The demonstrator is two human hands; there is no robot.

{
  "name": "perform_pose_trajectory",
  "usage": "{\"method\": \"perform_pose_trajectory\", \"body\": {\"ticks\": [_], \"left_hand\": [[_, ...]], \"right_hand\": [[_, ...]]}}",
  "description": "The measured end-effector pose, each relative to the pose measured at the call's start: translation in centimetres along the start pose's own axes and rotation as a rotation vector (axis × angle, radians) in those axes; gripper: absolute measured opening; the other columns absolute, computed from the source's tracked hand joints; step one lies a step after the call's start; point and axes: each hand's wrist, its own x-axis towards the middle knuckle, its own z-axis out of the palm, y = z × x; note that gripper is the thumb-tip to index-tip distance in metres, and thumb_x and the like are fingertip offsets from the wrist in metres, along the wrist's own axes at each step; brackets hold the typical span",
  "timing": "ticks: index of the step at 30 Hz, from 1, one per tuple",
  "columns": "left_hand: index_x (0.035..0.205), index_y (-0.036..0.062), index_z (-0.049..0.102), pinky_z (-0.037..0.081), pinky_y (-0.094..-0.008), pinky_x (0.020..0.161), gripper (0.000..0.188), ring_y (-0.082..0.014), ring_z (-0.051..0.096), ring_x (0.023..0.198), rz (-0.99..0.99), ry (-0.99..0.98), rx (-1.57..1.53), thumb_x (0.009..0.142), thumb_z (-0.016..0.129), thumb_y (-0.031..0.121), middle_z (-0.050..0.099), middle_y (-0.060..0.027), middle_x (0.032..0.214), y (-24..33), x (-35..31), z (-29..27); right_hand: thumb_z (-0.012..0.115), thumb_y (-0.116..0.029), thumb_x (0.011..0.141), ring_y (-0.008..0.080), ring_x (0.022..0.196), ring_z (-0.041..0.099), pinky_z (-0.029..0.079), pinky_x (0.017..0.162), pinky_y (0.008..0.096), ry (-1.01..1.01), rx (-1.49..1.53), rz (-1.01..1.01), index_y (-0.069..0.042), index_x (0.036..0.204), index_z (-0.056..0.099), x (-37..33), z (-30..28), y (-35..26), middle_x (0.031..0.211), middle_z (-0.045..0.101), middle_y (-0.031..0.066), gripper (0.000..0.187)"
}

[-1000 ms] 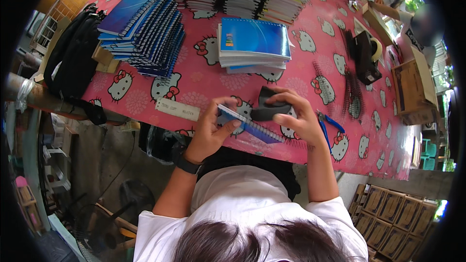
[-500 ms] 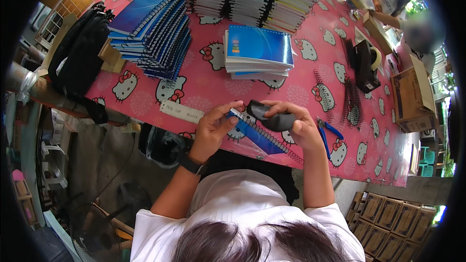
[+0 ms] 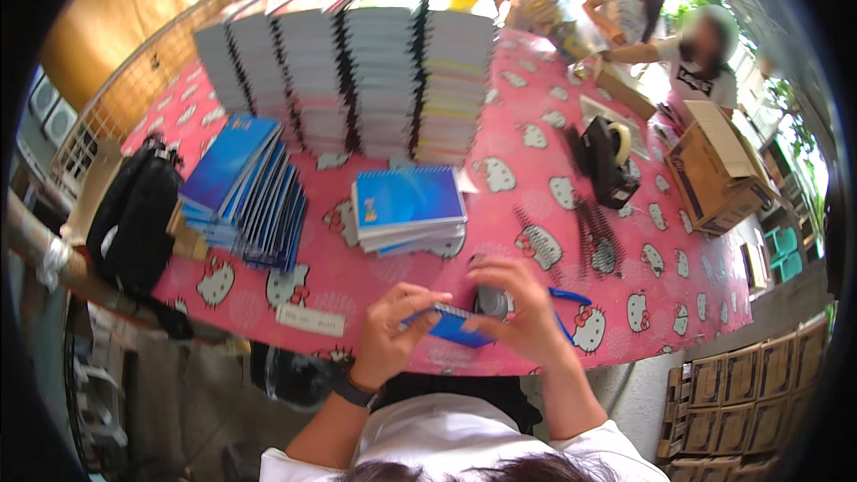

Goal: The person assembles notebooks by threading a plastic spiral through the holes of a paper stack and covers, then cuts the excess spiral using pliers.

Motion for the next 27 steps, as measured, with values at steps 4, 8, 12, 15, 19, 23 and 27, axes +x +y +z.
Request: {"method": "perform_pose_trajectory", "body": {"ticks": [4,8,12,15,19,23,27], "left_hand": [[0.099,0.0021,0.071,0.052,-0.0285,0.071,0.021,-0.0188,0.067,0.082,0.147,0.065,0.189,0.078,0.073,0.001,0.069,-0.0109,0.093,1.1,1.0,1.4],[0.095,0.0017,0.071,0.052,-0.0273,0.072,0.019,-0.0162,0.067,0.082,0.071,0.081,0.042,0.076,0.075,0.0,0.069,-0.0095,0.091,1.2,0.8,1.5],[0.094,0.0018,0.071,0.052,-0.0264,0.071,0.018,-0.0154,0.067,0.082,0.081,0.09,0.031,0.076,0.075,-0.001,0.069,-0.009,0.09,1.5,0.6,1.3],[0.093,0.0006,0.07,0.051,-0.0264,0.073,0.018,-0.0158,0.065,0.083,0.108,0.049,0.015,0.076,0.075,-0.003,0.068,-0.0094,0.091,1.4,0.6,1.4],[0.092,-0.0011,0.068,0.05,-0.0265,0.074,0.016,-0.0154,0.063,0.083,0.114,-0.021,-0.03,0.077,0.074,-0.005,0.067,-0.0096,0.091,0.8,0.4,1.0],[0.093,0.0035,0.07,0.052,-0.0276,0.069,0.017,-0.0177,0.068,0.079,0.097,-0.002,0.078,0.077,0.075,0.001,0.069,-0.0098,0.088,1.8,0.3,1.1],[0.098,0.0054,0.065,0.052,-0.0325,0.07,0.018,-0.0221,0.068,0.08,0.013,0.016,0.15,0.081,0.072,0.008,0.067,-0.0118,0.087,1.4,0.3,1.0]], "right_hand": [[0.076,-0.01,0.076,0.0232,0.087,0.063,0.052,0.074,0.0322,0.085,0.091,0.015,-0.005,0.111,0.063,-0.4,1.5,-0.9,0.096,0.063,0.0111,0.037],[0.073,-0.008,0.081,0.0177,0.074,0.064,0.052,0.067,0.0283,0.155,0.105,-0.016,-0.002,0.107,0.065,-0.7,1.6,-1.0,0.088,0.067,0.0092,0.028],[0.073,-0.01,0.081,0.0247,0.08,0.063,0.051,0.068,0.0331,0.152,0.106,-0.092,-0.002,0.104,0.063,-0.6,1.9,-1.3,0.086,0.064,0.0102,0.027],[0.076,-0.013,0.078,0.0257,0.077,0.061,0.05,0.067,0.0333,0.157,0.132,-0.094,-0.002,0.098,0.063,-0.5,1.9,-1.4,0.085,0.062,0.0098,0.026],[0.079,-0.017,0.076,0.0251,0.073,0.059,0.048,0.062,0.0341,0.052,0.078,-0.075,-0.003,0.091,0.062,-0.1,1.2,-1.3,0.082,0.06,0.0091,0.027],[0.076,-0.016,0.079,0.0267,0.07,0.057,0.047,0.061,0.0359,0.017,0.002,-0.107,-0.003,0.09,0.062,0.0,0.9,-1.6,0.08,0.06,0.0102,0.022],[0.069,-0.009,0.083,0.029,0.073,0.059,0.049,0.063,0.0371,0.007,-0.084,-0.136,-0.002,0.09,0.062,0.5,1.0,-1.8,0.08,0.062,0.011,0.012]]}}
